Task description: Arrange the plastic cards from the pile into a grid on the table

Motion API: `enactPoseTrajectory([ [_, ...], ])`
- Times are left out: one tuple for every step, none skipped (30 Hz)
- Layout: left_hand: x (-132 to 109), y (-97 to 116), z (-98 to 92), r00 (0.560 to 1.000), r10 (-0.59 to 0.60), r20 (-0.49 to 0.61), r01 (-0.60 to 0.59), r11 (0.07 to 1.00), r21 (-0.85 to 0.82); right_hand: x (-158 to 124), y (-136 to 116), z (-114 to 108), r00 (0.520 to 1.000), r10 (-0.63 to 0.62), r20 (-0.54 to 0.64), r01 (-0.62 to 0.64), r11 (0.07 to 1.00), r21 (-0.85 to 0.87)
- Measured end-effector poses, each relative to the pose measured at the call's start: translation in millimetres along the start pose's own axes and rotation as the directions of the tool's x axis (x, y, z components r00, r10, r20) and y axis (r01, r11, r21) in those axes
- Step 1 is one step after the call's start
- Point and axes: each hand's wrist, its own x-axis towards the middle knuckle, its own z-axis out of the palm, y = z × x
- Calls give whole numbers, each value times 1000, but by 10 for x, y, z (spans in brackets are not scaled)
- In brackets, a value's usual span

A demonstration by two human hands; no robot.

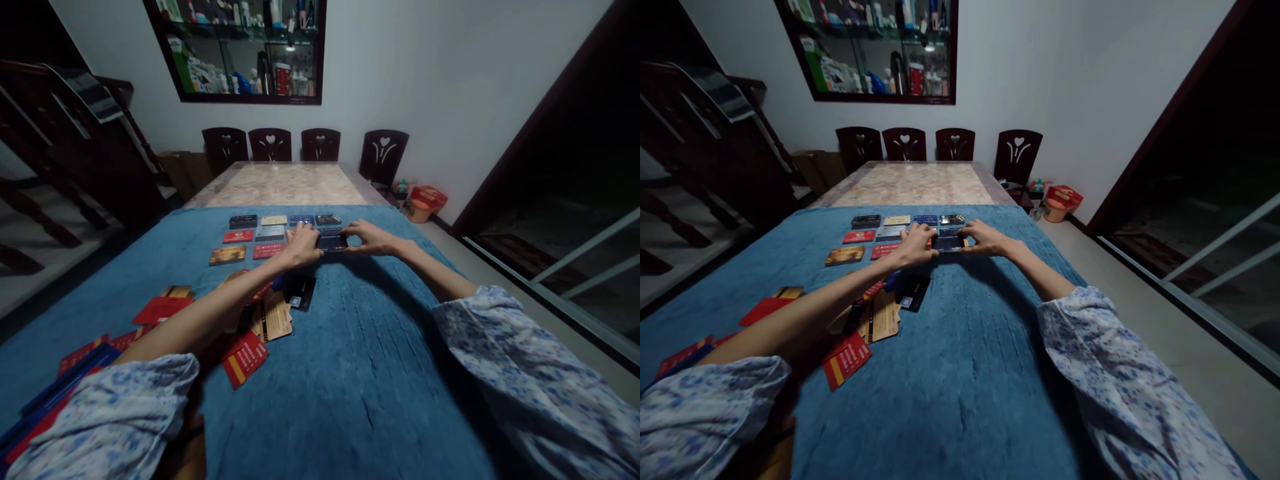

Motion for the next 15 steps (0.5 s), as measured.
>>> enactPoseTrajectory([
  [50, -5, 9, 1000, -5, -2, 5, 1000, 5, 25, 27, -9, 1000, 8, 8, -8, 1000, -6],
  [102, -10, 20, 1000, -10, 0, 10, 1000, 9, 50, 53, -18, 1000, 18, 16, -18, 1000, -15],
  [153, -15, 33, 1000, -13, 5, 13, 1000, 13, 76, 79, -25, 999, 31, 23, -30, 999, -24],
  [203, -19, 45, 1000, -11, 7, 11, 1000, 18, 102, 105, -32, 999, 45, 28, -44, 998, -34],
  [251, -22, 56, 1000, -11, 9, 11, 1000, 22, 128, 133, -36, 998, 59, 34, -57, 997, -46],
  [296, -24, 66, 1000, -13, 13, 12, 1000, 26, 154, 163, -38, 997, 72, 39, -69, 996, -58],
  [338, -24, 74, 1000, -15, 16, 14, 999, 31, 180, 195, -37, 995, 83, 47, -79, 994, -68],
  [376, -23, 80, 1000, -19, 21, 18, 999, 37, 207, 229, -35, 994, 93, 53, -89, 993, -78],
  [411, -22, 85, 999, -23, 23, 23, 999, 42, 233, 264, -31, 993, 102, 59, -97, 992, -85],
  [444, -22, 90, 999, -27, 24, 26, 999, 44, 258, 299, -26, 992, 109, 64, -103, 991, -91],
  [475, -22, 95, 999, -28, 23, 27, 999, 43, 281, 334, -21, 991, 114, 69, -107, 990, -95],
  [507, -23, 101, 999, -28, 23, 27, 999, 41, 304, 367, -15, 990, 118, 74, -111, 989, -98],
  [538, -27, 109, 999, -28, 24, 27, 999, 40, 324, 397, -8, 989, 123, 80, -114, 988, -101],
  [569, -33, 120, 999, -26, 25, 25, 999, 41, 344, 424, -2, 988, 127, 86, -118, 987, -105],
  [601, -41, 133, 999, -26, 27, 25, 999, 47, 362, 447, 5, 987, 134, 94, -123, 986, -109],
])
